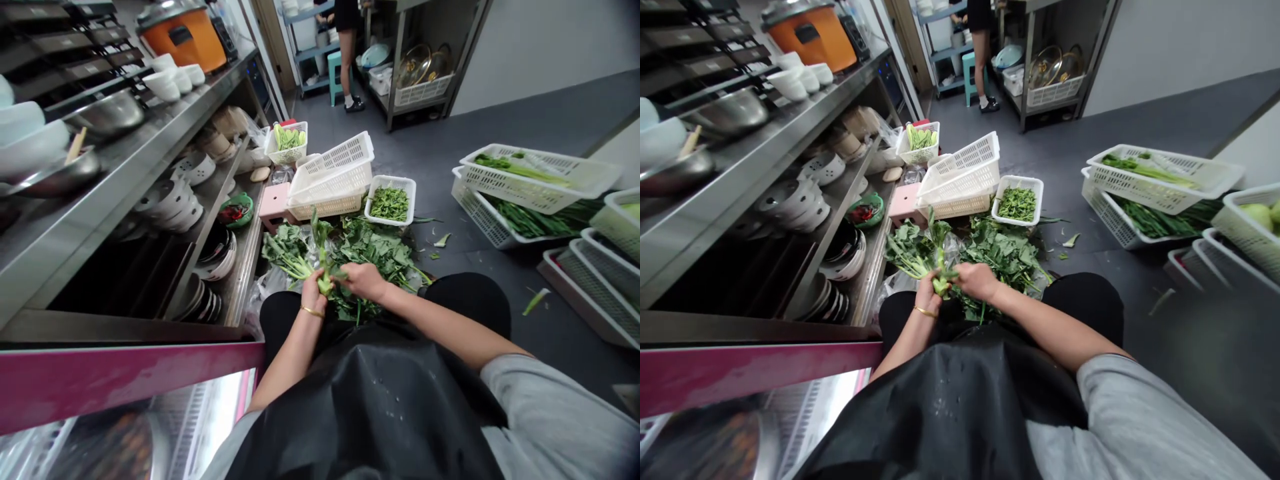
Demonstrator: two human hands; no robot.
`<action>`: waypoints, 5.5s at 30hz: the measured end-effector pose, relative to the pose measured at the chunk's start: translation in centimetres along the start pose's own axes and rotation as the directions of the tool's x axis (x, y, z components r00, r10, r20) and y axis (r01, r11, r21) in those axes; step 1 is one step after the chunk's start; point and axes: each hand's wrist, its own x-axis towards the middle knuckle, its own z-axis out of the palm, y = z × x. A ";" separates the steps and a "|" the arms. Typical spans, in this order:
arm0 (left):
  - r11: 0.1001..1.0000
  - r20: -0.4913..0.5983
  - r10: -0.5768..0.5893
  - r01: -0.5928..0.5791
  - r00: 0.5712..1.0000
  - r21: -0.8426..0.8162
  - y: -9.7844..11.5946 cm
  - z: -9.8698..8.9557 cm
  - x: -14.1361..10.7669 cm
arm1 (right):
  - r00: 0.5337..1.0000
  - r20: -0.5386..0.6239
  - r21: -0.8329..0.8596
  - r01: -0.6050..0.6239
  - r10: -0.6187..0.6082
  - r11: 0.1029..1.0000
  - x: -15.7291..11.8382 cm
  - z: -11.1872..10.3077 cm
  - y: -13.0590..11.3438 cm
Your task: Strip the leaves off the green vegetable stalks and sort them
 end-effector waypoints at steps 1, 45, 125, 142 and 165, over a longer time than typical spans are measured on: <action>1.000 -0.027 0.028 -0.028 0.999 -0.001 -0.1 -0.2 0.1 | 0.993 0.055 -0.027 -0.101 0.103 0.994 0.0 -0.3 1.1; 0.852 0.514 -0.331 0.485 0.791 -0.197 1.7 0.5 -4.3 | 0.986 -0.131 0.650 0.008 0.101 0.760 -0.3 -2.0 3.5; 0.919 0.166 -0.387 0.395 0.907 -0.016 -1.9 2.1 0.7 | 0.947 -0.258 0.027 0.208 -0.194 0.978 7.1 -5.7 5.1; 0.779 0.321 -0.274 0.013 0.906 0.627 -3.1 4.6 -2.8 | 0.551 -0.019 0.961 -0.221 0.834 0.168 -11.7 -7.6 14.5; 0.988 0.386 0.064 -0.113 0.920 0.108 -0.4 3.4 -3.6 | 0.961 0.006 0.836 -0.157 0.277 0.526 1.2 -2.9 -0.6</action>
